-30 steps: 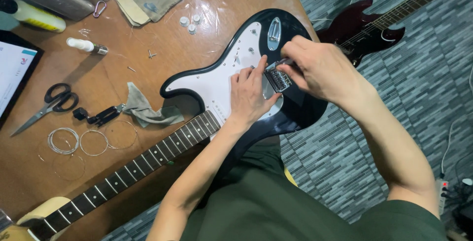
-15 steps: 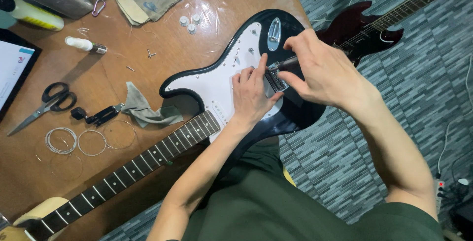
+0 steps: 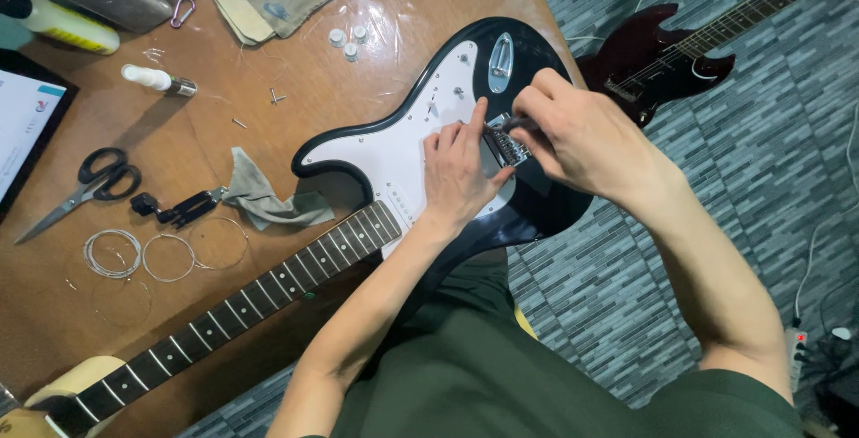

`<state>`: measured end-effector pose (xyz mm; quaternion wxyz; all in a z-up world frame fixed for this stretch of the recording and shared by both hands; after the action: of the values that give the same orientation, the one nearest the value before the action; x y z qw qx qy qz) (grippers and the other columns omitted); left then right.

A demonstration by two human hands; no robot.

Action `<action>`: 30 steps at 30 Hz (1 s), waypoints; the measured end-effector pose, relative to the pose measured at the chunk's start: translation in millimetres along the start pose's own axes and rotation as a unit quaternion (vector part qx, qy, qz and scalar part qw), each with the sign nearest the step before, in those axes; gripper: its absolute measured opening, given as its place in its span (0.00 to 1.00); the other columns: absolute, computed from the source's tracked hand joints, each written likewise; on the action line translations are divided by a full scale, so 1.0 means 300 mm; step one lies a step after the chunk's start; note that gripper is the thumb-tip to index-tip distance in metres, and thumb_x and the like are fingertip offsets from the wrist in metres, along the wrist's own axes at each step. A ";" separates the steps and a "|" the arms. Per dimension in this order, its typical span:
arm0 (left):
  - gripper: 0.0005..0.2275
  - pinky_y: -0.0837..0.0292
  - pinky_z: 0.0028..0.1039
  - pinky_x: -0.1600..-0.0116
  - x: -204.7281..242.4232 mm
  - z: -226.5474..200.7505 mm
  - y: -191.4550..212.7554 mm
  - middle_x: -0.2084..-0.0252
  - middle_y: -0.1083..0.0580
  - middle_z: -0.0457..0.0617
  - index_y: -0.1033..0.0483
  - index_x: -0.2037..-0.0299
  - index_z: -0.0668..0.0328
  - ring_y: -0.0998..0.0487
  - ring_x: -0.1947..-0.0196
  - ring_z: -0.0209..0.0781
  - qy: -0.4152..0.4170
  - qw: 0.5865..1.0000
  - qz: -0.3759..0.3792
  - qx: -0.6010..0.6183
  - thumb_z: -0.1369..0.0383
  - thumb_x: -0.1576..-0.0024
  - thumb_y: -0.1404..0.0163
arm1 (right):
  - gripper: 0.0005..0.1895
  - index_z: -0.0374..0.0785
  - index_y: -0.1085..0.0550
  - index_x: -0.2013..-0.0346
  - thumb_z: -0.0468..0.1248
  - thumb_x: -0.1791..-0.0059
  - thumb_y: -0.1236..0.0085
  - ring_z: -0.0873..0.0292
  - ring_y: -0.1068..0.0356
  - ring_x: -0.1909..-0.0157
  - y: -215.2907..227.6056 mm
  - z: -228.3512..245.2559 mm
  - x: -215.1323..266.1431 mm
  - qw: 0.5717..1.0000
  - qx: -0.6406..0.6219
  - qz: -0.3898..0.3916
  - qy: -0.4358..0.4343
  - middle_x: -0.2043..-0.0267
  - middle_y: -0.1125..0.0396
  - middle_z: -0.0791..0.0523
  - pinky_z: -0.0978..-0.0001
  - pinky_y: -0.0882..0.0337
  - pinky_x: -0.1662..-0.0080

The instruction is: The person places a guitar bridge onto the body of an electric guitar. They then use a screwdriver to tighten the screws, securing the bridge in place.

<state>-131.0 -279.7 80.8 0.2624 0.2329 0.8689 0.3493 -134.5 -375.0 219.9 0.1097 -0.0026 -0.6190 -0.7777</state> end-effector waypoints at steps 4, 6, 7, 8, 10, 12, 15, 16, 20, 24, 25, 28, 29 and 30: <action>0.55 0.39 0.40 0.43 -0.001 -0.004 -0.002 0.54 0.24 0.49 0.50 0.24 0.59 0.28 0.51 0.46 -0.006 1.000 0.005 -0.009 0.56 0.61 0.27 | 0.14 0.38 0.26 0.59 0.46 0.41 0.48 0.47 0.27 0.72 0.003 -0.022 0.007 0.999 0.047 -0.013 -0.024 0.70 0.35 0.55 0.60 0.29 0.72; 0.54 0.39 0.39 0.43 -0.002 -0.005 -0.001 0.54 0.24 0.49 0.50 0.24 0.59 0.28 0.51 0.46 -0.008 1.000 0.006 -0.013 0.55 0.60 0.27 | 0.16 0.35 0.27 0.56 0.47 0.41 0.48 0.44 0.27 0.73 0.011 -0.018 -0.002 0.998 0.046 -0.022 -0.033 0.71 0.35 0.51 0.57 0.29 0.72; 0.54 0.39 0.39 0.43 -0.002 -0.005 -0.001 0.54 0.24 0.49 0.50 0.24 0.59 0.28 0.51 0.46 -0.008 1.000 0.006 -0.013 0.55 0.60 0.27 | 0.16 0.35 0.27 0.56 0.47 0.41 0.48 0.44 0.27 0.73 0.022 -0.013 0.000 0.998 0.047 -0.022 -0.033 0.71 0.35 0.51 0.57 0.29 0.72; 0.53 0.39 0.40 0.42 0.001 -0.003 -0.001 0.54 0.24 0.50 0.49 0.24 0.59 0.28 0.50 0.46 -0.005 1.000 0.008 -0.004 0.55 0.59 0.28 | 0.15 0.35 0.29 0.52 0.44 0.44 0.47 0.41 0.27 0.71 0.022 -0.008 0.000 0.999 0.005 -0.005 -0.035 0.67 0.37 0.51 0.54 0.28 0.71; 0.53 0.39 0.40 0.42 0.003 0.000 -0.004 0.54 0.24 0.50 0.49 0.25 0.59 0.28 0.50 0.46 -0.003 1.000 0.010 0.005 0.55 0.58 0.28 | 0.17 0.35 0.31 0.47 0.41 0.47 0.46 0.38 0.27 0.68 0.006 -0.014 0.000 0.999 -0.036 0.012 -0.037 0.64 0.39 0.50 0.52 0.27 0.70; 0.53 0.38 0.40 0.42 0.004 -0.003 -0.005 0.55 0.24 0.49 0.48 0.25 0.59 0.28 0.50 0.46 -0.010 1.000 0.002 0.000 0.56 0.59 0.28 | 0.11 0.38 0.26 0.54 0.42 0.43 0.48 0.41 0.26 0.69 -0.009 -0.027 -0.001 0.999 0.031 -0.010 -0.023 0.65 0.36 0.56 0.57 0.27 0.71; 0.53 0.37 0.40 0.43 0.007 0.001 -0.018 0.55 0.24 0.48 0.48 0.25 0.58 0.28 0.49 0.45 -0.015 1.000 -0.001 -0.011 0.55 0.61 0.28 | 0.17 0.40 0.26 0.61 0.50 0.40 0.48 0.53 0.26 0.73 -0.014 -0.033 -0.001 0.990 0.129 0.006 -0.048 0.71 0.35 0.57 0.67 0.28 0.72; 0.53 0.37 0.40 0.43 0.007 0.000 -0.014 0.55 0.24 0.48 0.48 0.25 0.58 0.28 0.49 0.45 -0.016 1.000 -0.001 -0.010 0.55 0.61 0.28 | 0.17 0.40 0.26 0.61 0.50 0.40 0.48 0.53 0.26 0.73 0.013 -0.011 -0.011 0.990 0.130 0.006 -0.049 0.71 0.35 0.57 0.67 0.28 0.72; 0.52 0.37 0.39 0.42 0.008 0.005 -0.008 0.54 0.24 0.48 0.47 0.25 0.58 0.28 0.49 0.45 -0.014 1.000 -0.006 0.010 0.55 0.60 0.28 | 0.16 0.34 0.27 0.48 0.42 0.45 0.46 0.45 0.24 0.66 0.020 0.019 -0.025 0.998 0.015 0.037 -0.047 0.61 0.36 0.50 0.60 0.24 0.69; 0.52 0.36 0.38 0.43 0.007 0.007 -0.012 0.54 0.24 0.47 0.45 0.26 0.59 0.28 0.50 0.44 -0.022 1.000 -0.008 0.003 0.55 0.61 0.28 | 0.14 0.35 0.25 0.52 0.42 0.41 0.51 0.42 0.24 0.68 -0.004 -0.010 -0.015 0.998 0.047 0.028 -0.035 0.66 0.33 0.51 0.57 0.25 0.71; 0.52 0.36 0.38 0.43 0.009 0.010 -0.013 0.54 0.24 0.47 0.45 0.26 0.59 0.28 0.50 0.44 -0.021 1.000 -0.009 0.003 0.55 0.61 0.28 | 0.14 0.35 0.25 0.52 0.42 0.41 0.51 0.42 0.24 0.68 -0.007 -0.009 -0.014 0.998 0.047 0.028 -0.034 0.66 0.33 0.51 0.57 0.25 0.71; 0.52 0.36 0.37 0.43 0.009 0.009 -0.015 0.54 0.24 0.47 0.45 0.26 0.59 0.27 0.50 0.44 -0.022 1.000 -0.011 0.003 0.55 0.61 0.28 | 0.18 0.35 0.25 0.58 0.48 0.40 0.49 0.48 0.24 0.73 0.006 -0.033 -0.004 0.992 0.093 0.036 -0.081 0.73 0.32 0.52 0.59 0.25 0.69; 0.51 0.36 0.38 0.43 0.009 0.009 -0.012 0.54 0.24 0.48 0.44 0.27 0.59 0.27 0.50 0.45 -0.018 1.000 -0.008 0.014 0.56 0.60 0.28 | 0.16 0.33 0.27 0.51 0.44 0.44 0.46 0.43 0.24 0.69 0.021 -0.016 -0.007 0.997 0.023 0.035 -0.071 0.68 0.34 0.50 0.55 0.24 0.67; 0.50 0.36 0.38 0.43 0.008 0.010 -0.010 0.54 0.23 0.49 0.44 0.27 0.59 0.27 0.51 0.45 -0.014 1.000 -0.005 0.024 0.57 0.60 0.28 | 0.20 0.32 0.30 0.45 0.40 0.47 0.44 0.38 0.24 0.65 0.037 0.001 -0.009 0.996 -0.047 0.033 -0.061 0.63 0.36 0.47 0.50 0.23 0.65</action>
<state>-131.7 -278.9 76.0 0.2700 0.2397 0.8746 0.3236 -130.1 -376.6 230.1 0.0975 -0.0758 -0.5867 -0.8004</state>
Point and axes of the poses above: each hand's wrist, its own x-axis away from the middle knuckle, its own y-axis out of the back of the hand, z = x × y, the point moved 9 cm from there along -x, towards the middle knuckle
